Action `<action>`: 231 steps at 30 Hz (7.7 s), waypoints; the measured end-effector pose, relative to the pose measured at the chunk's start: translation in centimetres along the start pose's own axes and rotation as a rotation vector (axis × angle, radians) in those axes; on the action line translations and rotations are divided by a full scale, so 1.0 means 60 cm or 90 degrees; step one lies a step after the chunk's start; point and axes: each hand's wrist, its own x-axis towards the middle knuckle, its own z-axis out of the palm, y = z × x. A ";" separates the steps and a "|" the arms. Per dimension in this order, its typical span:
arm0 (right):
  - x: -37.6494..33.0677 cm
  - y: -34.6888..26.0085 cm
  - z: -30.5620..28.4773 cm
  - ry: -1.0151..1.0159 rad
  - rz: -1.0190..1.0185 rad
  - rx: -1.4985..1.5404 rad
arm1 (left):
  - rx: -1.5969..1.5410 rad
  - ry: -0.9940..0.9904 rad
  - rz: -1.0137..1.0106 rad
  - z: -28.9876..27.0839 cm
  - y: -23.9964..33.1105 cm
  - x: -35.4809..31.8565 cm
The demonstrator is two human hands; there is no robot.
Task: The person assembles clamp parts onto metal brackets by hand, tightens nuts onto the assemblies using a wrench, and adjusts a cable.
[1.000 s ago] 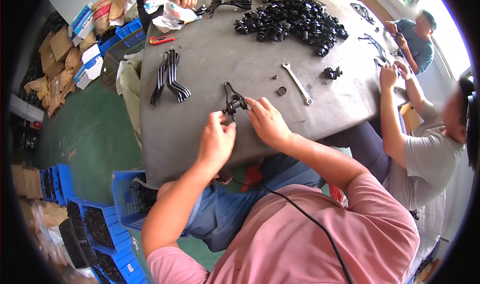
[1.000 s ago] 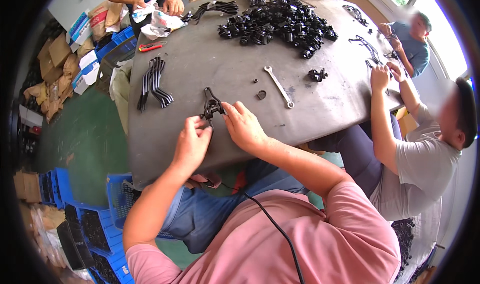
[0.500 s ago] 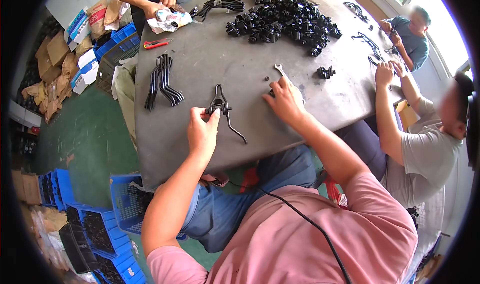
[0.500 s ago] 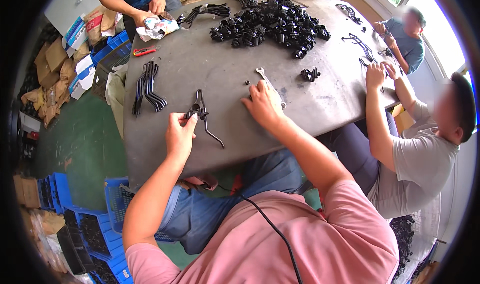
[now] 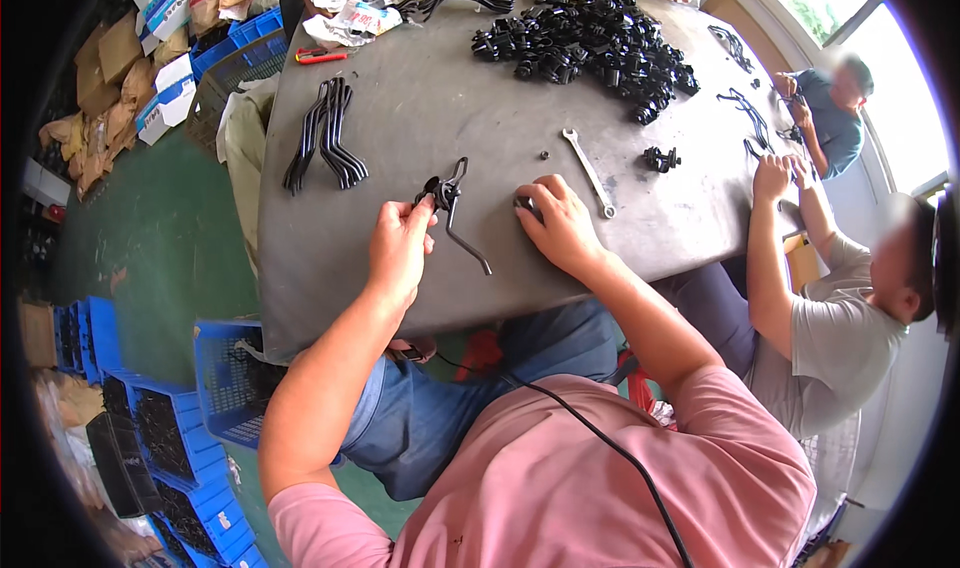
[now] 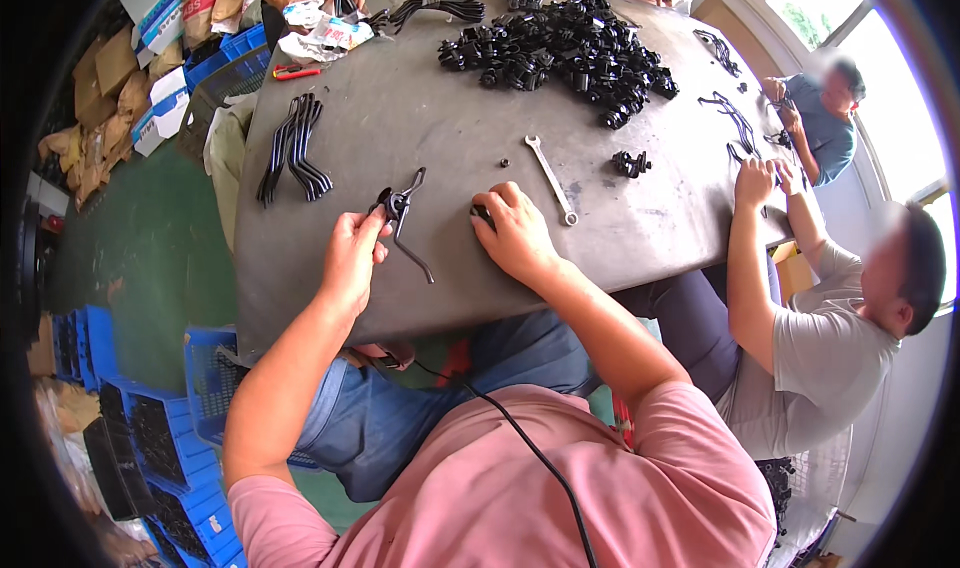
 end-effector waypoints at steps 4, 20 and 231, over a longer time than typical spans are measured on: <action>0.005 0.005 -0.019 -0.077 -0.087 -0.002 | -0.014 -0.015 -0.012 0.004 -0.007 0.000; 0.035 -0.097 0.044 -0.061 0.106 0.409 | 0.018 -0.001 -0.008 0.018 -0.010 -0.007; -0.004 -0.019 -0.069 -0.103 0.013 0.287 | 0.386 0.167 0.241 0.029 -0.021 -0.068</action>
